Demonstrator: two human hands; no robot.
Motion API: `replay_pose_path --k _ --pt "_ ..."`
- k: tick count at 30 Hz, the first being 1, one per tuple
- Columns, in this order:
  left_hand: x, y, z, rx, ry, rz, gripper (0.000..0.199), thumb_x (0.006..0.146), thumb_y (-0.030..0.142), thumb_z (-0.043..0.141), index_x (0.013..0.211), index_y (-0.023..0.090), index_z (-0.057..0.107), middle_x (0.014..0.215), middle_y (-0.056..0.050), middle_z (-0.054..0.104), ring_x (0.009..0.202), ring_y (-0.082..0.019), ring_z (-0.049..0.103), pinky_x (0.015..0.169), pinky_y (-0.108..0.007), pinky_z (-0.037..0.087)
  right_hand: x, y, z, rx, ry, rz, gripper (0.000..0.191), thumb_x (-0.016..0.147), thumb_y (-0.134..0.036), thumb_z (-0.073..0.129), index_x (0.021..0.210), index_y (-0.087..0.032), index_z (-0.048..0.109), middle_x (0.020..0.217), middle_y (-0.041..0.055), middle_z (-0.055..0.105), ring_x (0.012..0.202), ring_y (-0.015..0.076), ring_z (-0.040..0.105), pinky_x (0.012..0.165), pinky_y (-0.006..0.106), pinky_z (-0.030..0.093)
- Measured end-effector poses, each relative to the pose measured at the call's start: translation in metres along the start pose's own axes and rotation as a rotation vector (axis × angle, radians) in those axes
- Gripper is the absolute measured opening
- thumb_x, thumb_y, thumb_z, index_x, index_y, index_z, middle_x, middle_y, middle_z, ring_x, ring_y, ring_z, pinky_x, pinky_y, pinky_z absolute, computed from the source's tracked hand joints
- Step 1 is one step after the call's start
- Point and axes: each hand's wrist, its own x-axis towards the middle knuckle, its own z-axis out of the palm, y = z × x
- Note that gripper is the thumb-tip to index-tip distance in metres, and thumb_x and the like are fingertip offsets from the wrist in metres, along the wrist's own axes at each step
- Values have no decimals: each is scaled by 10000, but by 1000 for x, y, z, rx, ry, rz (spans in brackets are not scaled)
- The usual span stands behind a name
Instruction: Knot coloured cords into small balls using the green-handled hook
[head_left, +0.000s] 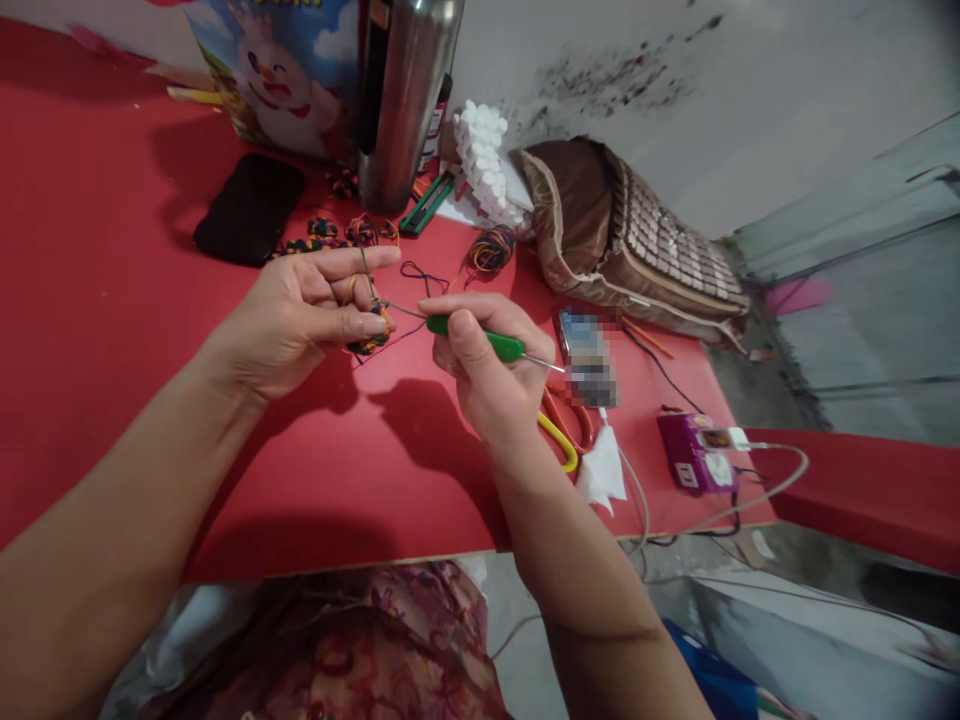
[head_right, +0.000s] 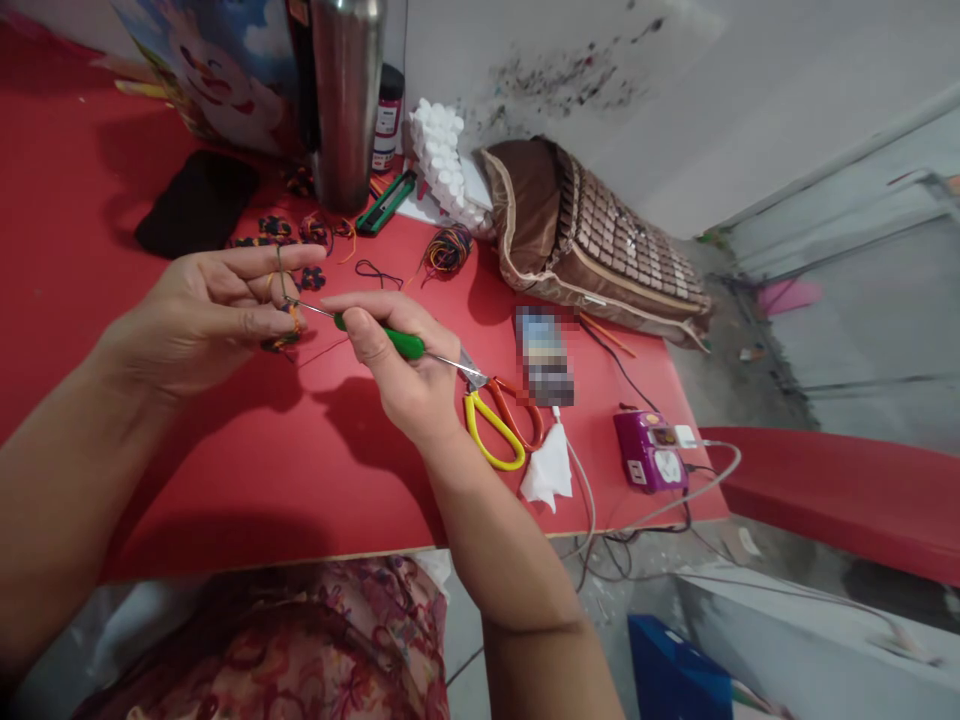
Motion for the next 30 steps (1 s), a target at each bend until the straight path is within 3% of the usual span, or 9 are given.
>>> replay_pose_path --k 6,12,15,20,23,25,30 --pt "-4 10 -5 1 -150 -93 528 612 79 989 1115 231 936 693 2 728 553 -120 647 522 -204 548 3 -9 -6 185 5 -46 231 992 -514 821 999 -297 901 697 -16 648 579 122 532 569 318 457" --pt "-11 14 -4 -94 -317 -198 509 741 134 958 1243 172 892 750 -5 728 622 -105 663 663 -199 592 7 -18 -7 308 -28 4 196 947 -433 872 914 -244 914 533 -58 530 443 78 367 450 274 313" --pt "-11 12 -2 -118 -338 -208 528 714 144 955 1239 174 904 723 5 680 622 -99 622 650 -196 575 11 -22 -5 384 -69 47 264 902 -469 892 830 -215 883 457 -85 448 392 60 283 400 248 243" --pt "-10 12 2 -120 -373 -216 545 666 122 940 1207 190 920 683 2 644 576 -105 563 549 -211 498 17 -23 -7 535 -154 83 217 940 -379 861 825 -197 885 463 -96 418 397 30 220 402 208 220" --pt "-11 8 6 -102 -321 -193 532 663 114 958 1189 193 925 676 2 657 572 -94 581 533 -190 484 16 -18 -6 604 -198 140 234 954 -396 848 839 -194 872 479 -105 394 404 26 195 399 193 197" --pt "-11 3 12 -87 -220 -122 507 668 117 986 1163 213 930 677 13 675 574 -84 608 540 -172 503 14 -15 -1 626 -195 178 242 962 -427 840 869 -203 854 484 -114 387 400 31 185 391 193 207" --pt "-11 -15 29 -121 100 142 499 669 22 1001 1111 239 921 725 38 763 662 -88 704 656 -179 604 6 -10 20 602 -20 178 222 1015 -461 791 997 -242 811 554 -116 421 438 51 210 434 218 317"
